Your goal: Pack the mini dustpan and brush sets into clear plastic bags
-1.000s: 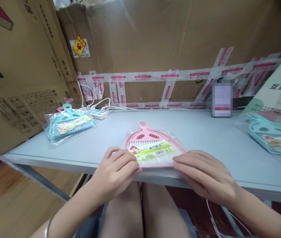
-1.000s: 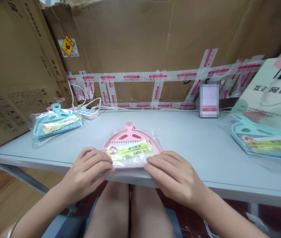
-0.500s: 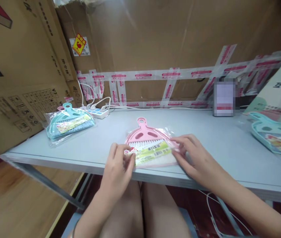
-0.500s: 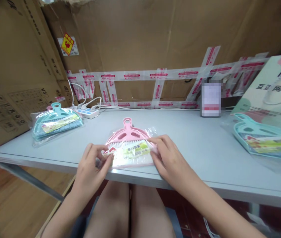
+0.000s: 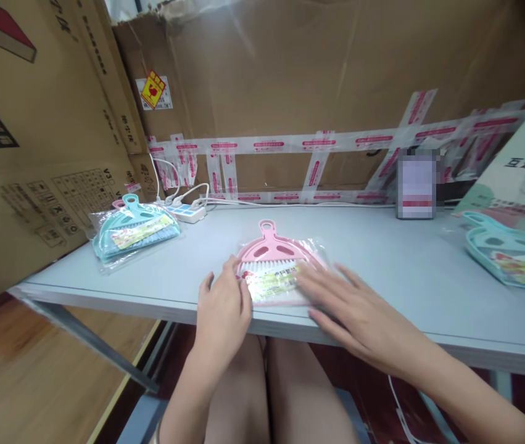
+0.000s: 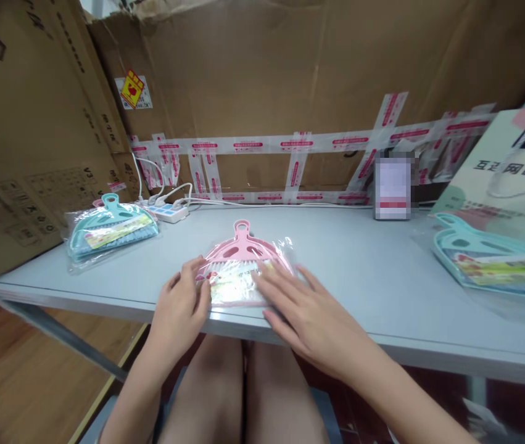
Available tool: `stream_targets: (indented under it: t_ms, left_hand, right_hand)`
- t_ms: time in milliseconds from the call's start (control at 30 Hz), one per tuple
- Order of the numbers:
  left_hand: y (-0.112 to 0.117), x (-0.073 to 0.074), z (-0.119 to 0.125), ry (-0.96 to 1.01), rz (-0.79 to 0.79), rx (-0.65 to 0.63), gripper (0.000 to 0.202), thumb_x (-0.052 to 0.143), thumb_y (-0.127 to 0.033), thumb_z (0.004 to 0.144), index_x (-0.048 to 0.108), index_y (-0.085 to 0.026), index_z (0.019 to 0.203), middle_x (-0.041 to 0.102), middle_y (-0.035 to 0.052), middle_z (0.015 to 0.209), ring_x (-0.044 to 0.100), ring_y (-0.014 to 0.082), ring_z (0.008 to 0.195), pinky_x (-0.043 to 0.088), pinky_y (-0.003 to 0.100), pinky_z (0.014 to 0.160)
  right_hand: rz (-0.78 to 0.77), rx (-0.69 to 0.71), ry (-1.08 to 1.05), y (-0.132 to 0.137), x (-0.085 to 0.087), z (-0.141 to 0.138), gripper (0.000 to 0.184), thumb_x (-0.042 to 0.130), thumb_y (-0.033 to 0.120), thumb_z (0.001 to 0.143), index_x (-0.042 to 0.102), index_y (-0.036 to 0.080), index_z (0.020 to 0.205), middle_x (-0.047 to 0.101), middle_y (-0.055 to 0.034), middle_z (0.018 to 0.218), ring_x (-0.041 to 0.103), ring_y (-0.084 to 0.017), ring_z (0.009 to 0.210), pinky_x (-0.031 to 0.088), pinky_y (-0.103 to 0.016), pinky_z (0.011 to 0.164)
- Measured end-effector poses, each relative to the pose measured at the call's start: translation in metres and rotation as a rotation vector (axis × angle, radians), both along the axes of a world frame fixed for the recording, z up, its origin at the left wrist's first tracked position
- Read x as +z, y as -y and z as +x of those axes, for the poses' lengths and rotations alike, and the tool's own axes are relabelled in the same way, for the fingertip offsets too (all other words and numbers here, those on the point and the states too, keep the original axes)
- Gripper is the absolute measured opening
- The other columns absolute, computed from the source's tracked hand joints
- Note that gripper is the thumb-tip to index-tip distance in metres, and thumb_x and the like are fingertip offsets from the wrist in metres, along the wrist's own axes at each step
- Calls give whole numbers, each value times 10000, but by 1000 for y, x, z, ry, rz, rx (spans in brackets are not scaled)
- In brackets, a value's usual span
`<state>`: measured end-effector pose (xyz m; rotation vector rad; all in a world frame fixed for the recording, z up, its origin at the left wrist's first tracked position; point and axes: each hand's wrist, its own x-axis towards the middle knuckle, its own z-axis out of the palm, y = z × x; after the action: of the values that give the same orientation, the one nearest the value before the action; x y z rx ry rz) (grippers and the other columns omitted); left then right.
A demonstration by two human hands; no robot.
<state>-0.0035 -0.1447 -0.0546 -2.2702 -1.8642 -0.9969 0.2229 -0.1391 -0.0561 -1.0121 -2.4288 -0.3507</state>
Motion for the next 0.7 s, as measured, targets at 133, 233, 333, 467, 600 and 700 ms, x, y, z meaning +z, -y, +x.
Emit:
stream_targets:
  t_ms: [133, 233, 333, 467, 600, 700]
  left_hand:
    - [0, -1, 3, 1, -23, 32, 383, 307, -184, 899, 350, -151, 1278, 598, 145, 1222, 576, 241, 1110, 298, 501, 1027]
    - [3, 0, 5, 35, -51, 32, 400, 296, -197, 909, 339, -165, 1305, 615, 138, 1191, 574, 237, 1104, 252, 512, 1051]
    - [8, 4, 2, 119, -97, -14, 397, 311, -289, 925, 338, -216, 1314, 618, 105, 1187, 538, 238, 1143, 207, 511, 1072]
    - [-3, 21, -13, 329, -334, -164, 494, 401, -482, 878, 345, -226, 1297, 548, 105, 1283, 511, 246, 1164, 290, 444, 1036]
    - [-56, 45, -26, 472, -601, -243, 708, 545, -545, 770, 338, -154, 1323, 601, 128, 1166, 597, 215, 975, 439, 307, 821]
    - [-107, 56, -20, 473, -732, -214, 578, 621, -527, 700, 560, -128, 1114, 663, 69, 810, 591, 180, 679, 408, 260, 574]
  right_hand:
    - [-188, 18, 128, 3, -1, 0, 576, 398, 504, 905, 320, 258, 1421, 406, -61, 1426, 381, -243, 1308, 361, -517, 1030]
    - [-112, -67, -8, 2, -7, 2, 569, 409, 520, 894, 400, 221, 1377, 424, -93, 1413, 403, -256, 1292, 386, -515, 1014]
    - [-89, -155, -198, 1, -10, 3, 477, 421, 461, 902, 485, 197, 1295, 483, -119, 1359, 457, -265, 1240, 430, -499, 972]
    - [-157, -116, -358, -2, -8, 5, 303, 434, 326, 908, 546, 200, 1160, 605, -107, 1157, 548, -236, 1085, 472, -455, 901]
    - [-217, -97, -377, -8, -5, 4, 211, 445, 212, 872, 578, 208, 1036, 639, -78, 929, 570, -224, 874, 484, -430, 775]
    - [-235, -107, -365, -21, 0, 1, 303, 442, 141, 834, 544, 213, 1109, 628, -50, 832, 549, -206, 764, 468, -398, 720]
